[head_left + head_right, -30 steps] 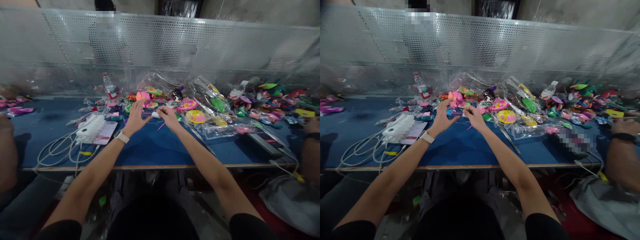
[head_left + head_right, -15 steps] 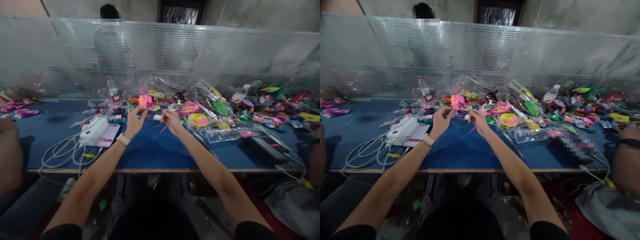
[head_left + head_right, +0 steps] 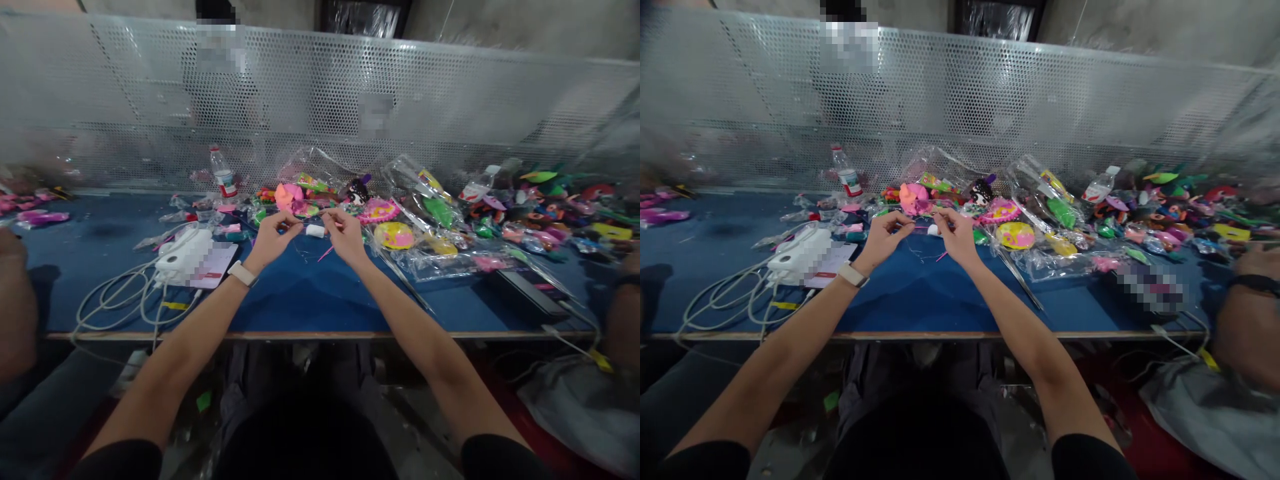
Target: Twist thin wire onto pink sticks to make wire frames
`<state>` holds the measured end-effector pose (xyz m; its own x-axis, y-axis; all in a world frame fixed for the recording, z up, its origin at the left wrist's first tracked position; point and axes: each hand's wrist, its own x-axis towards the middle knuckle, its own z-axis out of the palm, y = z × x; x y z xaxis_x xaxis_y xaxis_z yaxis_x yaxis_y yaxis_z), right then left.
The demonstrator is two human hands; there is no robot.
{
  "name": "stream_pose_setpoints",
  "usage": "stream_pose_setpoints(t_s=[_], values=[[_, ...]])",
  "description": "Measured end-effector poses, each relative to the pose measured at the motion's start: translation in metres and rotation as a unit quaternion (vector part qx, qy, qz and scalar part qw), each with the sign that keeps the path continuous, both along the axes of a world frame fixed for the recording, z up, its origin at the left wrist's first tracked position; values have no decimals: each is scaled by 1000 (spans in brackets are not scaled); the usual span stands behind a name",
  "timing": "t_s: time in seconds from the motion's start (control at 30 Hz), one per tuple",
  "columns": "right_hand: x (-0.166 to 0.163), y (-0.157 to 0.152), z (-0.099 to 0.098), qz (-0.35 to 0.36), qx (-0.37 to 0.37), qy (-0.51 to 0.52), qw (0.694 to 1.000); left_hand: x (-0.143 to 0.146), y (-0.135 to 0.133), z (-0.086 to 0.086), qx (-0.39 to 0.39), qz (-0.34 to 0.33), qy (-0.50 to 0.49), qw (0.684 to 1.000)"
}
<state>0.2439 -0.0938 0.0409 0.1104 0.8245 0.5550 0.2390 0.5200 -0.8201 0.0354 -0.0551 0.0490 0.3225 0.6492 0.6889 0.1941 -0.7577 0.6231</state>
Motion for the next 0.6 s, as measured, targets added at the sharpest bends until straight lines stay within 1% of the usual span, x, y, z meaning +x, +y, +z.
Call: stream_pose_setpoints(t_s=[0.2, 0.33, 0.43, 0.6], values=[[7, 4, 0, -29, -10, -24, 999, -10, 2, 7, 20, -4, 45, 999], [8, 5, -2, -7, -29, -25, 999, -11, 4, 6, 29, 6, 59, 998], [6, 6, -3, 8, -42, -11, 999, -7, 7, 2, -4, -1, 29, 1000], [0, 5, -6, -11, -28, 5, 1000, 6, 10, -9, -88, -56, -38, 994]])
